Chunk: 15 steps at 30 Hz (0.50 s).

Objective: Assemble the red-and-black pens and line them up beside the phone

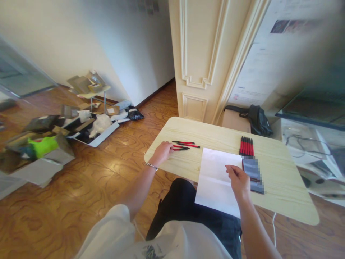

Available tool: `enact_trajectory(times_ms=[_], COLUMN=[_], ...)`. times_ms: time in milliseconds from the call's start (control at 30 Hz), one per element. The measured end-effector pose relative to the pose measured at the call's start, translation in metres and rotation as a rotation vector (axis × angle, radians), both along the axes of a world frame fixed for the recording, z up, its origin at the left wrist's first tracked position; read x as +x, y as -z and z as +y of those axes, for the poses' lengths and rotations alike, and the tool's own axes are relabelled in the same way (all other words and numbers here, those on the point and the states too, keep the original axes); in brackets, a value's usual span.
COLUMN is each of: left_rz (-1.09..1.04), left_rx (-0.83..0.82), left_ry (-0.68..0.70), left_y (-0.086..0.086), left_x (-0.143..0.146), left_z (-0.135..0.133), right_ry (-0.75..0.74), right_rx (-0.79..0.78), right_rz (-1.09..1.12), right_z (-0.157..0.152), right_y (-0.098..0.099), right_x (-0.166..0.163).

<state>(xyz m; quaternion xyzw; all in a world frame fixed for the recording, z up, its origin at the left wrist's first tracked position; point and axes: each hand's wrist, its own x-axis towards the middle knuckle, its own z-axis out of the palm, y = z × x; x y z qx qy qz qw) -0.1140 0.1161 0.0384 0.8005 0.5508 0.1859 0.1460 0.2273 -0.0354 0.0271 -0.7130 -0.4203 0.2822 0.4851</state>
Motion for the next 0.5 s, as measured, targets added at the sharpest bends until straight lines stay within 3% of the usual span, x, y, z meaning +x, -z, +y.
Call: enact_trajectory(times_ms=[133,300,400,500], left_rz=[-0.272,-0.861,-0.988,-1.028], left_rx=[-0.096,-0.531,-0.674,-0.710], left_ry=[-0.065,0.042,0.097,0.111], left_y=[-0.001,0.007,0.013,0.018], left_x=[0.023,0.104,0.150,0.175], left_z=[-0.029,-0.082,-0.111,-0.127], right_ry=[-0.076,-0.243,-0.273,-0.261], right_rx=[0.008,0.038,0.004,-0.040], right_rz=[-0.001,0.019,0.028,0.003], right_z=[-0.003,0.003,0.003,0.000], right_y=[-0.008,-0.013,-0.012,-0.010], right_x=[-0.014,-0.038,-0.040,-0.031])
